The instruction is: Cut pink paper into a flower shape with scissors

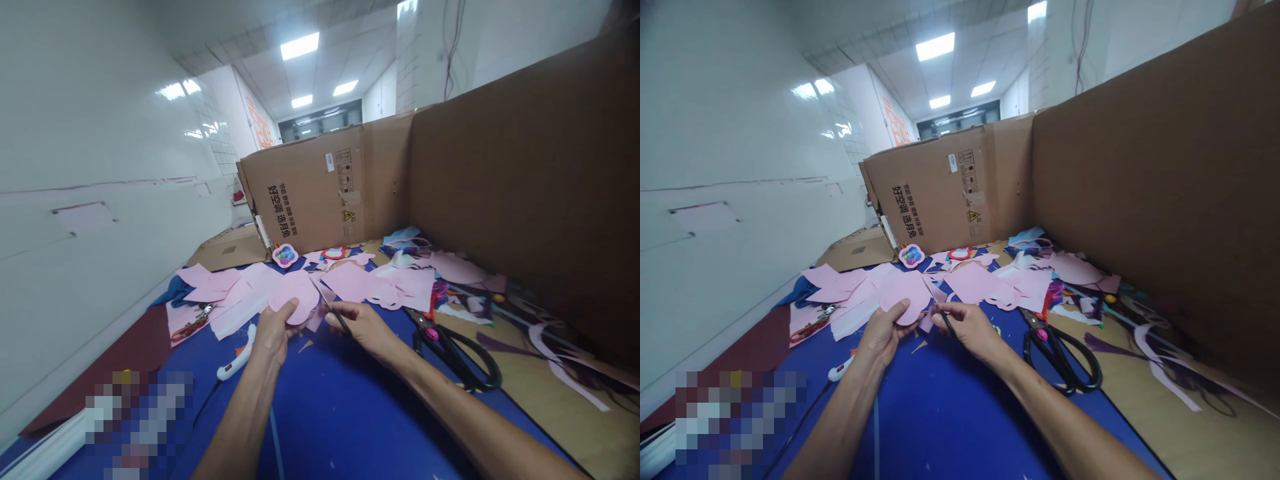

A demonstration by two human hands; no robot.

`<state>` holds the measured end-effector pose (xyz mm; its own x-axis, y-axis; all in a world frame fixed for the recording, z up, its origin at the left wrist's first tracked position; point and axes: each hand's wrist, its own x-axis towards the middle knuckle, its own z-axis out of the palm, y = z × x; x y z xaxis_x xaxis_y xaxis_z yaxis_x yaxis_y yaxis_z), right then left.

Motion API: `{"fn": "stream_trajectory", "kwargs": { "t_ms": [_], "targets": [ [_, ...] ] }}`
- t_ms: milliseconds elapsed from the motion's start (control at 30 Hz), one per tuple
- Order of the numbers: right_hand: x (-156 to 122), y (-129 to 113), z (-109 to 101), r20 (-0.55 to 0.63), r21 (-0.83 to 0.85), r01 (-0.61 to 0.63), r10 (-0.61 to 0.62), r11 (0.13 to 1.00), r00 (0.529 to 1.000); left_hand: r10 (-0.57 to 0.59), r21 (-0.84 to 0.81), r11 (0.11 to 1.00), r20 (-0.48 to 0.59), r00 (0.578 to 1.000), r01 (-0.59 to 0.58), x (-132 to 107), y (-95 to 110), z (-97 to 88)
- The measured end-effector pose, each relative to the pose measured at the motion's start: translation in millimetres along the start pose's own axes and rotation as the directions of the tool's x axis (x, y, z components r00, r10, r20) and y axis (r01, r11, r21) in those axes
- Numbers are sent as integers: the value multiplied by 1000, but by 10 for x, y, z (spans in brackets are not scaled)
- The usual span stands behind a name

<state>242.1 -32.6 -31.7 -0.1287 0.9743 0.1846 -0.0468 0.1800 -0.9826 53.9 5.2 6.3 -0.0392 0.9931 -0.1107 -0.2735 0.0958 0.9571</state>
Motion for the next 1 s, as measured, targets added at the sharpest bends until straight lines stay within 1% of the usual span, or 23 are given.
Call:
{"fn": "stream_trajectory", "kwargs": {
  "t_ms": [167,267,367,567,767,1000],
  "targets": [
    [-19,-51,-25,54,-61,54,-50,997,997,19,12,1000,8,1000,-20,46,1,-34],
    [-31,-72,-35,72,-78,48,-42,996,997,22,31,999,25,999,-23,77,-10,-55],
    [-30,-40,-50,69,-91,42,-36,995,997,24,35,999,27,999,-25,95,-24,-71],
    [-17,53,-71,47,-106,-18,23,994,999,38,-8,999,39,999,-37,68,-47,-67],
    [-17,44,-64,29,-98,-33,36,995,999,48,-26,999,73,996,-46,39,-48,-34],
    [-17,63,-55,7,-67,-36,36,997,999,27,-39,999,68,997,-24,31,-43,-20]
  ]
}}
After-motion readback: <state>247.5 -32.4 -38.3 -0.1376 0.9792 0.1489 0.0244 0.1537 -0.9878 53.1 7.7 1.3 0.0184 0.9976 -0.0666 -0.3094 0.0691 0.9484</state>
